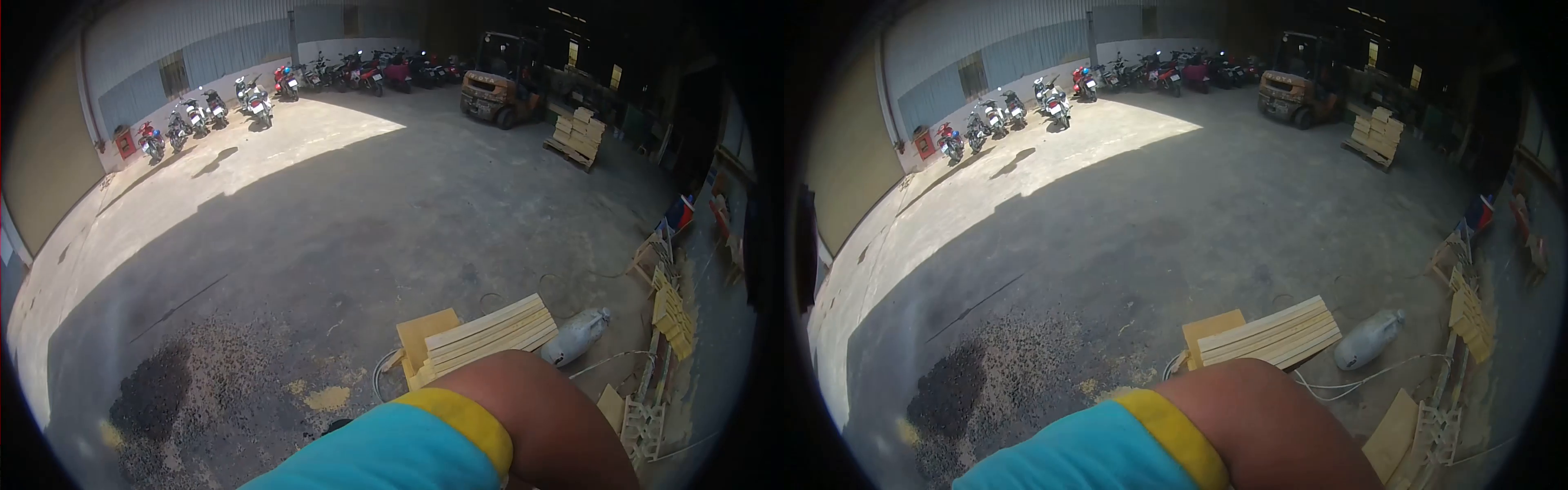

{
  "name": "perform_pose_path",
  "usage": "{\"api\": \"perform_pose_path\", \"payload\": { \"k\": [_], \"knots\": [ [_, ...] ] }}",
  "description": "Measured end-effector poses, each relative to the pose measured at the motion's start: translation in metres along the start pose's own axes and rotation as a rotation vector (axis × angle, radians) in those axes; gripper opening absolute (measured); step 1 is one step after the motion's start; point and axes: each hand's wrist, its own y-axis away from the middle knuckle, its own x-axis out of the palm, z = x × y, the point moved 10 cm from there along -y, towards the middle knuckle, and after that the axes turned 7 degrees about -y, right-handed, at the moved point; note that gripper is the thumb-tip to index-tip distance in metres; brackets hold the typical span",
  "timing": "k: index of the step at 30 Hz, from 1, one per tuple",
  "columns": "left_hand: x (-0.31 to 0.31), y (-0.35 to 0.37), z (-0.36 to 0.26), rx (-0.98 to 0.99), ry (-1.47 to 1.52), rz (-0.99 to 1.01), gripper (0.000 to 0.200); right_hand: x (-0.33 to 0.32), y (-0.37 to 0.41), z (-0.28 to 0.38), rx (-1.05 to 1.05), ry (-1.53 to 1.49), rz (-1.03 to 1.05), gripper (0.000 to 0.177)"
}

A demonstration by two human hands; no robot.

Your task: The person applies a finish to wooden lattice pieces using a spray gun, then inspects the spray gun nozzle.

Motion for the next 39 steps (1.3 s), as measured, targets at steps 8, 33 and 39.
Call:
{"api": "perform_pose_path", "payload": {
  "k": [8,33,39],
  "knots": [
    [0.079,0.211,0.100,-0.186,0.138,-0.162,0.021,0.008,-0.051,0.017,-0.067,0.144,-0.237,0.060],
    [0.923,0.402,0.076,-1.661,1.822,-0.308,0.052,0.073,-0.126,0.004,0.706,0.972,-0.279,0.085],
    [0.916,0.388,0.082,-1.780,2.139,-0.308,0.044,0.073,-0.123,0.002,0.733,0.972,-0.255,0.088]
  ]
}}
